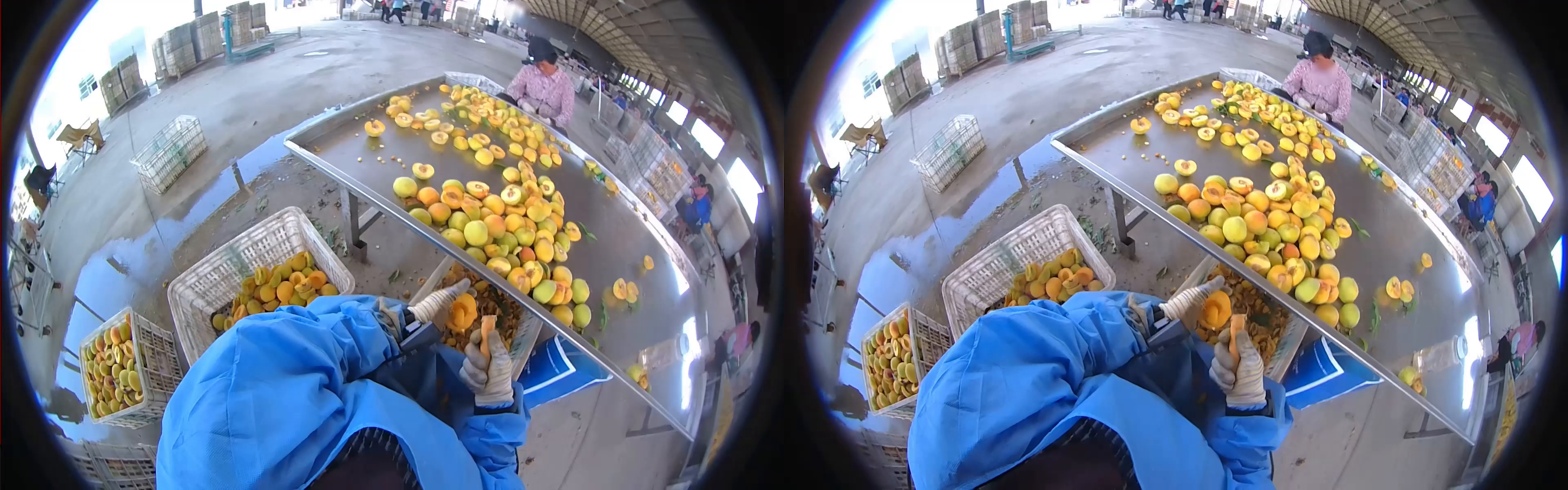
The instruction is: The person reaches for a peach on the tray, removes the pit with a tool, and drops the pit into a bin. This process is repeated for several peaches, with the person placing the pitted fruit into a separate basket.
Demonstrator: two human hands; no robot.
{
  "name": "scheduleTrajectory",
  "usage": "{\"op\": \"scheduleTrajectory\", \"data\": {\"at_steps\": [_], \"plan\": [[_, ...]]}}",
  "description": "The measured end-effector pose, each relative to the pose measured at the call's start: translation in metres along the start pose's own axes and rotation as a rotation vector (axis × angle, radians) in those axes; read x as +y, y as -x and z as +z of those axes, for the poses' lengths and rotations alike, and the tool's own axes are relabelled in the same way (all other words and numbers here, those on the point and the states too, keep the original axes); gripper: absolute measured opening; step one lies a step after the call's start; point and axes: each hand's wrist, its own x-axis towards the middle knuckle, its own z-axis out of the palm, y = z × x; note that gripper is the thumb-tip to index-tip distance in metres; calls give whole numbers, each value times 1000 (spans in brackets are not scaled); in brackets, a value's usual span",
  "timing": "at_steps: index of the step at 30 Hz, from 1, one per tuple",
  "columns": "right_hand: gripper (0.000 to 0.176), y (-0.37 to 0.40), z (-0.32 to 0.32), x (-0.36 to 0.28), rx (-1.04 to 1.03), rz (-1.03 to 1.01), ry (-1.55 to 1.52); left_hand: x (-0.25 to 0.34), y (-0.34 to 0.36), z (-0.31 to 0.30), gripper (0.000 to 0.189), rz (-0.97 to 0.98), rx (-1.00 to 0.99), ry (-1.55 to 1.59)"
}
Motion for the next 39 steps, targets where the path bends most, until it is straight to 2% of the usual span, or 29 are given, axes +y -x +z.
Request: {"op": "scheduleTrajectory", "data": {"at_steps": [2,3,5,6,10,14,17,20,21,22,23,25,28,29,31,32,33,35,37,39], "plan": [[44,3,1,-7,333,-152,463,5,-3,-2,52,-138,-40,126],[47,2,-8,-10,439,-213,660,-2,-16,-13,52,-141,-49,121],[45,-2,-33,-8,571,-280,836,10,-11,-10,53,-208,-112,193],[45,-4,-45,-6,645,-305,923,17,-1,-2,36,-186,-122,266],[40,-4,-50,-1,652,-245,776,15,2,-1,45,-126,-145,121],[39,-5,-53,1,653,-246,765,4,0,-7,46,184,-156,-368],[38,-1,-53,1,640,-215,729,44,21,-18,44,228,-191,-768],[38,5,-50,0,603,-204,721,120,73,-22,43,172,48,-1318],[37,5,-48,-1,590,-202,726,131,68,-66,41,472,48,-1675],[37,4,-47,-1,576,-200,730,151,84,-77,41,379,159,-1886],[36,4,-45,-1,563,-199,735,169,100,-73,45,176,293,-2029],[35,0,-44,0,547,-179,758,182,106,-108,49,471,410,-2228],[33,-6,-31,2,527,-181,797,198,73,-103,49,623,386,-2121],[33,-6,-28,1,530,-187,825,200,51,-102,49,667,322,-2020],[33,-8,-38,5,515,-165,820,198,-12,-101,47,749,236,-1926],[33,-8,-39,6,516,-152,819,197,-36,-80,44,769,254,-1882],[33,-8,-41,7,518,-144,820,196,-70,-77,41,803,167,-1769],[36,-10,-49,12,556,-144,875,198,-129,-56,43,682,299,-2018],[36,-14,-61,13,550,-147,924,192,-163,-34,48,588,388,-2023],[36,-15,-63,12,569,-130,934,193,-181,-11,58,185,452,-2091]]}}
